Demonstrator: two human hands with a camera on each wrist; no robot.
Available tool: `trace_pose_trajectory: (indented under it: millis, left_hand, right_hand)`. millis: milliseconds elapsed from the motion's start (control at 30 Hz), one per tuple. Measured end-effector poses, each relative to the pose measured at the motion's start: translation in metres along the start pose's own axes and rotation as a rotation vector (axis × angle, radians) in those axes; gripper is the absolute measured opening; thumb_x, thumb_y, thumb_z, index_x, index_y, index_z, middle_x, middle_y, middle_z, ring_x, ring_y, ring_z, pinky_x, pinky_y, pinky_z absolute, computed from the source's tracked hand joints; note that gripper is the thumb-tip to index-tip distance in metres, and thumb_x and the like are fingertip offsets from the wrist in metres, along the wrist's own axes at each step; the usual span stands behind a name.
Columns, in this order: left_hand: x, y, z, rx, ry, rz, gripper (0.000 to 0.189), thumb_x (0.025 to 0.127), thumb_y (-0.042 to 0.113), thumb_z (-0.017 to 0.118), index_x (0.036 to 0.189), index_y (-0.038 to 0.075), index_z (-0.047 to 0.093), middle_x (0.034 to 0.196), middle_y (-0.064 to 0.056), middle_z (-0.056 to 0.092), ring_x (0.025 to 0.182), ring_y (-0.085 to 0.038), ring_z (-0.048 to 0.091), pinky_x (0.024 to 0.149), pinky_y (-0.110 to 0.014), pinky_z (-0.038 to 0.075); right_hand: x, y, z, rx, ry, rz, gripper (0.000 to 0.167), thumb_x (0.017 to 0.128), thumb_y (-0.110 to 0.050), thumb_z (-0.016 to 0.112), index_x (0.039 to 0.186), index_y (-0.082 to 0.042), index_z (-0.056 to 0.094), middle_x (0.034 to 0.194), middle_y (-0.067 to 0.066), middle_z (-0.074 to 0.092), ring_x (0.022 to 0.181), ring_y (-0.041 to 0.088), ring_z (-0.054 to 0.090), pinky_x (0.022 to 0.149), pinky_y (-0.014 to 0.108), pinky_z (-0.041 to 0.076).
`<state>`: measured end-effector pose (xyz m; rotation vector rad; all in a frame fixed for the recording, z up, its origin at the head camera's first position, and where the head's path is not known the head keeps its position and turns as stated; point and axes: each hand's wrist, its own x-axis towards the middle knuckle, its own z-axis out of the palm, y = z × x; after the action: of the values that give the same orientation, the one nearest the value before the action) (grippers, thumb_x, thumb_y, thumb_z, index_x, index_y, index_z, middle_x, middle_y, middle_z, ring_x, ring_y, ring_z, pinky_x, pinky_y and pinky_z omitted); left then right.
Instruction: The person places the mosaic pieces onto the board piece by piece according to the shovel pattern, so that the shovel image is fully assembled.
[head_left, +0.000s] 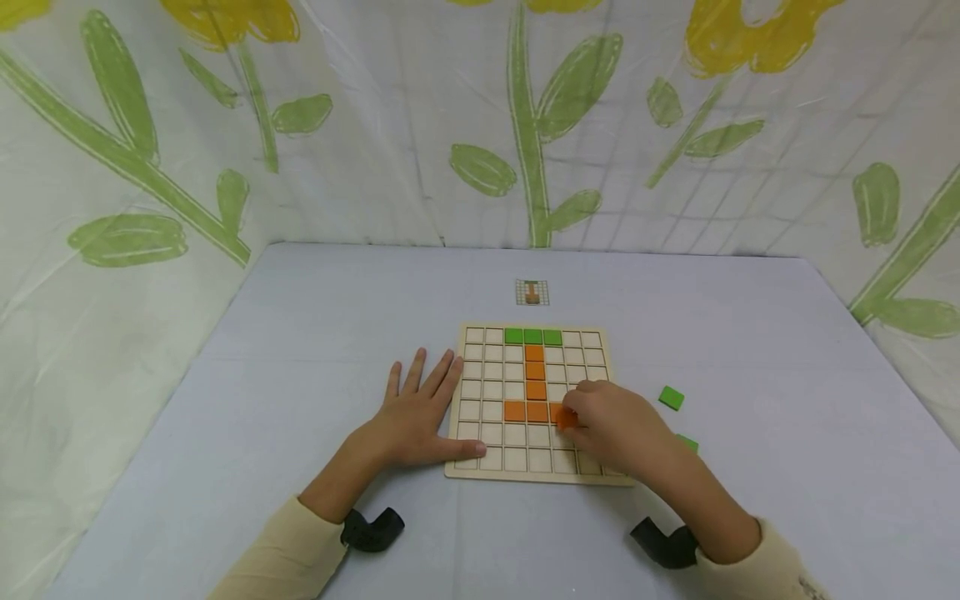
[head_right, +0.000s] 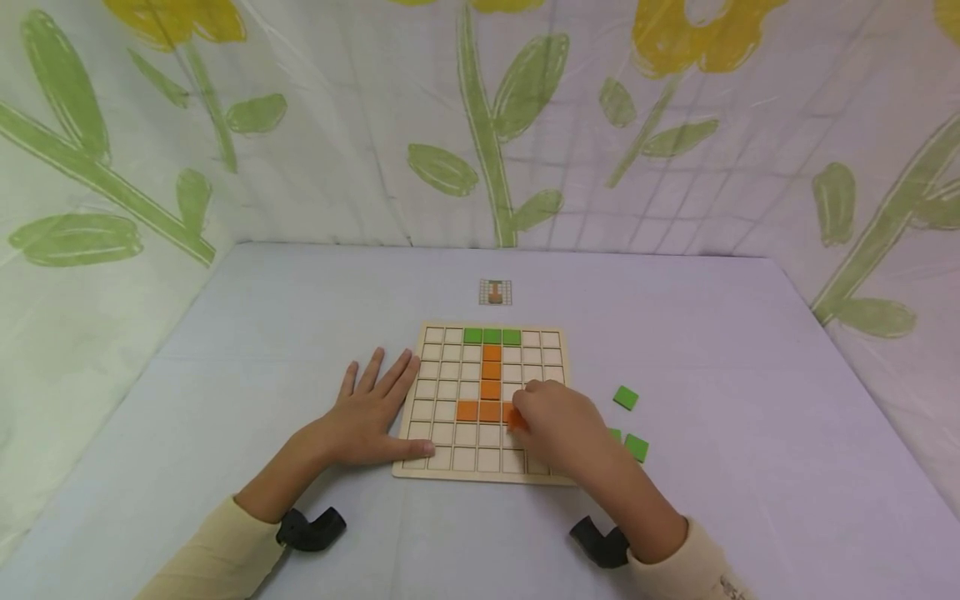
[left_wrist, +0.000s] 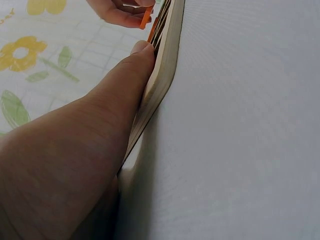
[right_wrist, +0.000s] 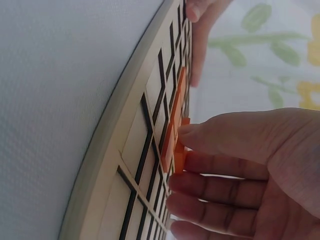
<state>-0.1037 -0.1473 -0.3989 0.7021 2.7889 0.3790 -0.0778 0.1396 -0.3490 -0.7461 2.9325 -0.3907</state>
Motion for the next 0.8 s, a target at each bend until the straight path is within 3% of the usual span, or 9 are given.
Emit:
trace_pose_trajectory:
  millis: [200, 433, 800]
  left_hand:
    - [0.000, 0.001, -0.001, 0.003, -0.002, -0.004, 0.124, 0.077, 0.086, 0.054, 0.162, 0.010, 0.005, 0.168, -0.010, 0.001, 0.149, -0.042, -0.014, 0.112, -0.066, -0.009]
    - [0.000, 0.001, -0.001, 0.001, -0.017, -0.016, 0.125, 0.076, 0.088, 0.053, 0.162, 0.011, 0.003, 0.168, -0.009, -0.001, 0.149, -0.041, -0.015, 0.112, -0.065, -0.011]
    - [-0.001, 0.003, -0.003, 0.009, -0.011, -0.011, 0.124, 0.077, 0.087, 0.053, 0.162, 0.011, 0.004, 0.168, -0.010, 0.000, 0.149, -0.041, -0.014, 0.112, -0.065, -0.009]
  right_hand:
    - [0.000, -0.008, 0.002, -0.014, 0.009, -0.003, 0.015, 0.082, -0.013, 0.082, 0.081, -0.012, 0.067, 0.073, -0.008, 0.050, 0.067, 0.012, 0.045, 0.057, 0.025, 0.042]
    - [0.001, -0.017, 0.006, -0.044, 0.005, -0.024, 0.012, 0.083, -0.013, 0.082, 0.088, -0.008, 0.071, 0.077, -0.006, 0.053, 0.069, 0.012, 0.047, 0.059, 0.025, 0.044]
    - [0.002, -0.022, 0.015, -0.068, 0.061, -0.066, 0.013, 0.081, -0.014, 0.082, 0.083, -0.010, 0.070, 0.074, -0.007, 0.050, 0.066, 0.011, 0.045, 0.057, 0.024, 0.042]
